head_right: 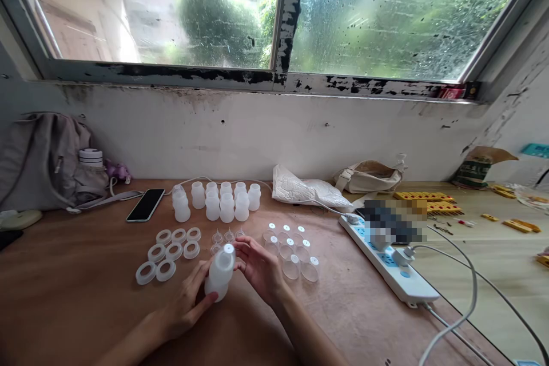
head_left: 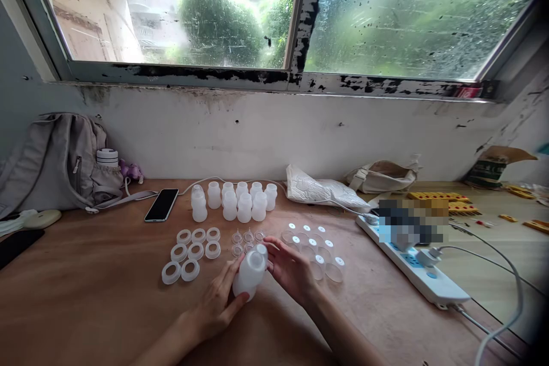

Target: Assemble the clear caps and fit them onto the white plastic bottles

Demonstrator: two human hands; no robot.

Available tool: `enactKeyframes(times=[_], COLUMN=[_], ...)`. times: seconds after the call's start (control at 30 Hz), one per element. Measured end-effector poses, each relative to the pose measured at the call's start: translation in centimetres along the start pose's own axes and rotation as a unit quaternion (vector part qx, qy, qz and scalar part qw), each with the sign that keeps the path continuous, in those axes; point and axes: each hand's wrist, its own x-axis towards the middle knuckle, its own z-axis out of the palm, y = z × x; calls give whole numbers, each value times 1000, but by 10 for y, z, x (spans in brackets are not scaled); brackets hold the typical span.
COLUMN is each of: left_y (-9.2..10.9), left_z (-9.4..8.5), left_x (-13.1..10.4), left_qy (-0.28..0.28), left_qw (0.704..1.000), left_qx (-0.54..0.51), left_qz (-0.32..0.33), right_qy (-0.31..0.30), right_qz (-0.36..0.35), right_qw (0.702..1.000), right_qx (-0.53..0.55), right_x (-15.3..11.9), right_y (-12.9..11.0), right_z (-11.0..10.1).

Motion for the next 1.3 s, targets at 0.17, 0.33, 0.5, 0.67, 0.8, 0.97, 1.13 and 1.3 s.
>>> enactKeyframes(times=[0.17, 0.33, 0.5, 0.67, 0.8, 0.97, 1.13, 1.3], left_y=[-9, -15, 20, 51, 52, 43, 11, -24], left_z=[14, 10, -30, -43, -57, -111, -140, -136], left_x=[3, 0, 11, 28, 38, 65, 101, 121], left_qy=[28, 107, 203, 115, 125, 205, 190, 188], left_qw=[999, 994, 978, 987, 980, 951, 922, 911], left_qx=[-9, 34, 41, 106, 154, 233, 325, 347], left_qz=[-26, -17, 4, 44, 29, -3, -83, -117], right_qy=[-14, 36, 100, 90, 87, 96, 92, 96], right_qz=[2, -12, -22, -28, -35, -45, -20, 10], right_qw=[1000, 999, 994, 993, 993, 988, 979, 966], right_qx=[-8, -20, -44, -66, -75, -111, -180, -239], right_x=[-1, 2, 7, 8, 9, 10, 10, 13], right_y=[1, 2, 0, 4, 6, 6, 10, 17], right_z=[1, -8, -17, -21, -24, -24, -23, -25])
